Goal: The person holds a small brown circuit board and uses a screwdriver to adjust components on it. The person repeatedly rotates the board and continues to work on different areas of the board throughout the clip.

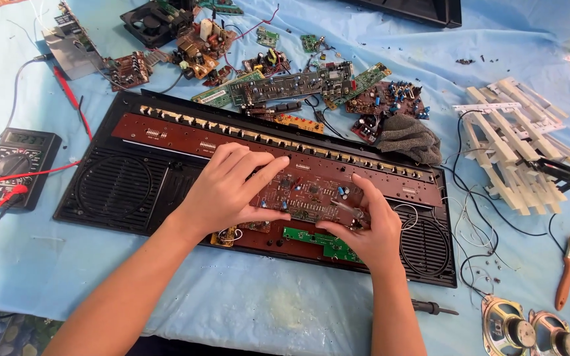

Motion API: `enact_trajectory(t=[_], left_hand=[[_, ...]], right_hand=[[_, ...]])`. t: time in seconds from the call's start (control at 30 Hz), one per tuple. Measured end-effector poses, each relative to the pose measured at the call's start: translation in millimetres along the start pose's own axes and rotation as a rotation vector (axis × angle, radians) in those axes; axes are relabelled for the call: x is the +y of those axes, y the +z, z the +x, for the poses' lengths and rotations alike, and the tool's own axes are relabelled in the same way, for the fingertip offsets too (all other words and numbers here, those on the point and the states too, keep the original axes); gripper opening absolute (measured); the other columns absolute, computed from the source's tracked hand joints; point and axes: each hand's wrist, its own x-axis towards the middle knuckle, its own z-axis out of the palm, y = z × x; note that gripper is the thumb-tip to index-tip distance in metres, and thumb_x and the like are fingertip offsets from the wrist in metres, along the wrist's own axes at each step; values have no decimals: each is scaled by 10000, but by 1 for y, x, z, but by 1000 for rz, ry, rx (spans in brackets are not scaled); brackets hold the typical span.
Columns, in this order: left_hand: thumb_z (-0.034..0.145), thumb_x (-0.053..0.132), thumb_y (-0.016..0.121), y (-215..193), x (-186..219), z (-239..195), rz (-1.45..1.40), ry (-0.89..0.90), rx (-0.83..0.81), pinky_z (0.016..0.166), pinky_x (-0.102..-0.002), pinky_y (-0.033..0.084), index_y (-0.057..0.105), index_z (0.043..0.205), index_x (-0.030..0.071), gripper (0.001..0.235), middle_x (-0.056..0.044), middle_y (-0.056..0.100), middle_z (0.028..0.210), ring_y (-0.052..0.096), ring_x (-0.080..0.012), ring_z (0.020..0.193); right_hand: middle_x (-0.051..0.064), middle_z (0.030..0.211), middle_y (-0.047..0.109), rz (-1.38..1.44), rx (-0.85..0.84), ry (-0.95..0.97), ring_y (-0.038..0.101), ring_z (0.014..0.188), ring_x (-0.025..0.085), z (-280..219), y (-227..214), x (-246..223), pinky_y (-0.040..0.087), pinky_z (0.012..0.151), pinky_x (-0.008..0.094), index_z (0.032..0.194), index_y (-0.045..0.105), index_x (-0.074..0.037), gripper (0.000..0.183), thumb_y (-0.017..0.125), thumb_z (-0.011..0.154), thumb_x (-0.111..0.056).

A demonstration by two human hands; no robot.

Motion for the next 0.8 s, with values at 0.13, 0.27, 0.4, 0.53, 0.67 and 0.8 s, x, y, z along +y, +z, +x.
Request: enact_trajectory(t=[0.13, 0.27, 0.4, 0.53, 0.67, 0.8], left_hand=[[793, 667, 795, -1, 1, 1, -7, -14, -6, 1001, -431, 483, 635, 1400, 101, 846, -69, 649, 1109, 624, -233, 973], [769, 669, 822, -1, 6, 1, -44, -40, 0, 981, -434, 481, 629, 1419, 112, 878, -68, 622, 1111, 604, -247, 979], [747, 646, 859, -3, 4, 2, -38, -31, 27, 967, -429, 486, 658, 1370, 108, 848, -71, 622, 1097, 604, -250, 978], [756, 671, 847, -5, 4, 2, 14, -33, 77, 960, -424, 491, 664, 1350, 95, 848, -76, 636, 1090, 607, -244, 987], [801, 646, 834, -5, 5, 1, -50, -105, 169, 946, -419, 494, 637, 1345, 65, 819, -96, 649, 1117, 611, -254, 1001], [800, 646, 830, -8, 10, 5, -102, -112, 191, 931, -421, 503, 644, 1320, 54, 810, -100, 658, 1033, 615, -254, 934]], right_hand=[[65, 697, 520, 8, 32, -14, 477, 484, 211, -1, 3, -1, 461, 508, 323, 1380, 579, 13, 878, 986, 655, -268], [60, 672, 512, 17, 63, -36, 481, 492, 202, -5, 5, -3, 464, 519, 314, 1374, 586, 17, 888, 999, 643, -272], [61, 660, 520, 18, 59, -36, 454, 448, 186, -3, 7, -8, 431, 474, 298, 1401, 561, 26, 911, 987, 656, -281], [63, 698, 561, 134, 82, 42, 439, 442, 176, -13, 16, 6, 415, 451, 295, 1539, 375, -12, 1046, 924, 720, -363], [57, 788, 551, 208, 90, 84, 423, 471, 118, -10, 12, 0, 368, 453, 254, 1485, 369, 6, 780, 531, 976, -564], [79, 700, 566, 339, 186, 72, 443, 425, 120, -18, 23, 1, 403, 439, 250, 1305, 545, 78, 504, 536, 1018, -336]])
